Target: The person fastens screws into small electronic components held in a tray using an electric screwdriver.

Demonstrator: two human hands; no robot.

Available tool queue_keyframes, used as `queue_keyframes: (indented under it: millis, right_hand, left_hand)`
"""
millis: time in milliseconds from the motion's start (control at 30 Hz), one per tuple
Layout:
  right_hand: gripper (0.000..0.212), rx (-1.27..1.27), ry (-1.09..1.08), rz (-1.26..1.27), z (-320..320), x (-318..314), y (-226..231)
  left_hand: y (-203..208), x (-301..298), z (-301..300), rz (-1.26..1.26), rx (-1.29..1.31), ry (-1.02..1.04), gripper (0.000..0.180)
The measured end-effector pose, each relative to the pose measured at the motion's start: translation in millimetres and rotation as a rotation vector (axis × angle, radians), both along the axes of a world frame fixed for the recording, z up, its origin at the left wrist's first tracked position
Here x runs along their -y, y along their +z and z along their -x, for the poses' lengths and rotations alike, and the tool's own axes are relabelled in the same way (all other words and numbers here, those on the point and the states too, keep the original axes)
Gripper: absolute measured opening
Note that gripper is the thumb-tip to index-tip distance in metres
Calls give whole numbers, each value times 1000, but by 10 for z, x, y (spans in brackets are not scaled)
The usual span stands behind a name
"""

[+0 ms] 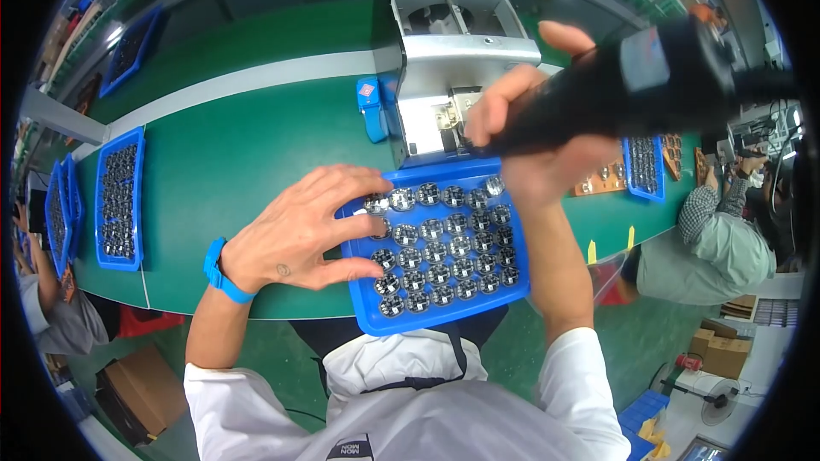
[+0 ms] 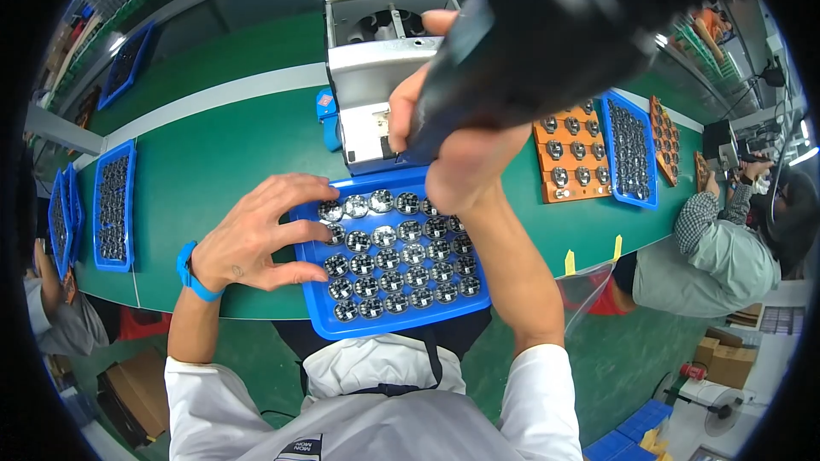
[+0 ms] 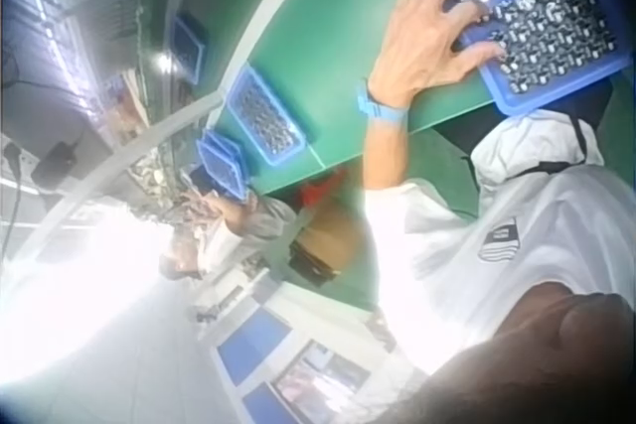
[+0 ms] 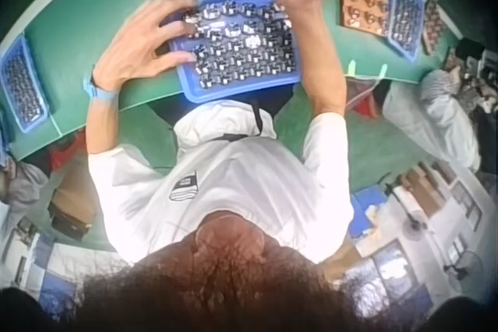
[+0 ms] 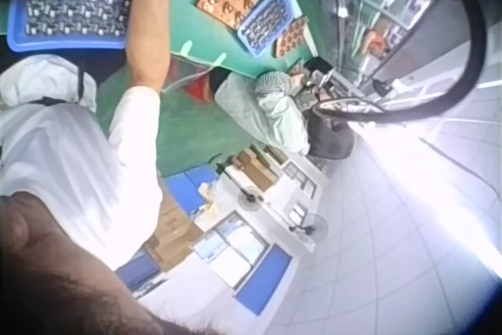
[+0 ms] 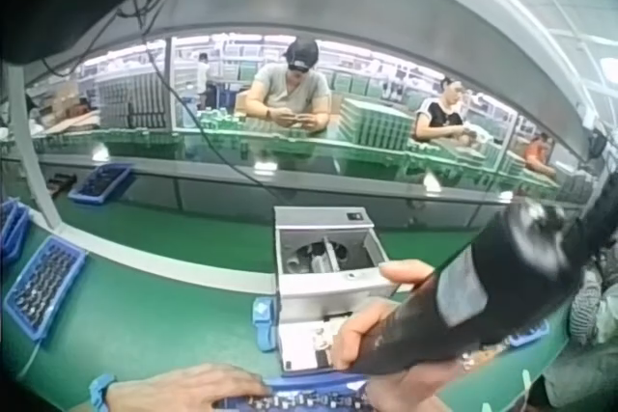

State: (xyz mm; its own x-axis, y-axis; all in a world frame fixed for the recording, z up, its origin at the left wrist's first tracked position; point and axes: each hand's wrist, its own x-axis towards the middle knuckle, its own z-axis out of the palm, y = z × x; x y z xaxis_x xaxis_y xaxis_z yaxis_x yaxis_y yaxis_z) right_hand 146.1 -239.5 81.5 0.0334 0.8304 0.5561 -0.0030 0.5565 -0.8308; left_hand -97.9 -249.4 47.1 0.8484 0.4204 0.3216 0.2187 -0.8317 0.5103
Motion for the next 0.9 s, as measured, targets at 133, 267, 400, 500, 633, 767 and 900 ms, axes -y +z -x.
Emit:
queue_keyframes:
  millis: [133, 267, 400, 500, 633, 767, 900]
  right_hand:
    - [106, 18, -11, 0, 12, 39, 76]
    - [104, -241, 211, -164, -119, 39, 145]
    - [103, -359, 308, -268, -229, -73, 43]
    - [102, -360, 353, -247, -251, -93, 0]
    - [102, -295, 292, -268, -238, -59, 23]
    - [102, -302, 278, -241, -209, -70, -3]
    - [102, -61, 82, -34, -108, 6, 122]
  left_hand:
    - [-10, -18, 2, 3, 28, 7, 40]
    - [-17, -9, -5, -6, 49, 28, 39]
    - [-47, -11, -37, -14, 47, 24, 39]
    - [-57, -5, -57, -21, 34, 28, 39]
    - [-42, -7, -63, -23, 14, 35, 39]
    - [-28, 7, -84, -10, 1, 31, 39]
    - [-45, 12, -56, -4, -5, 40, 39]
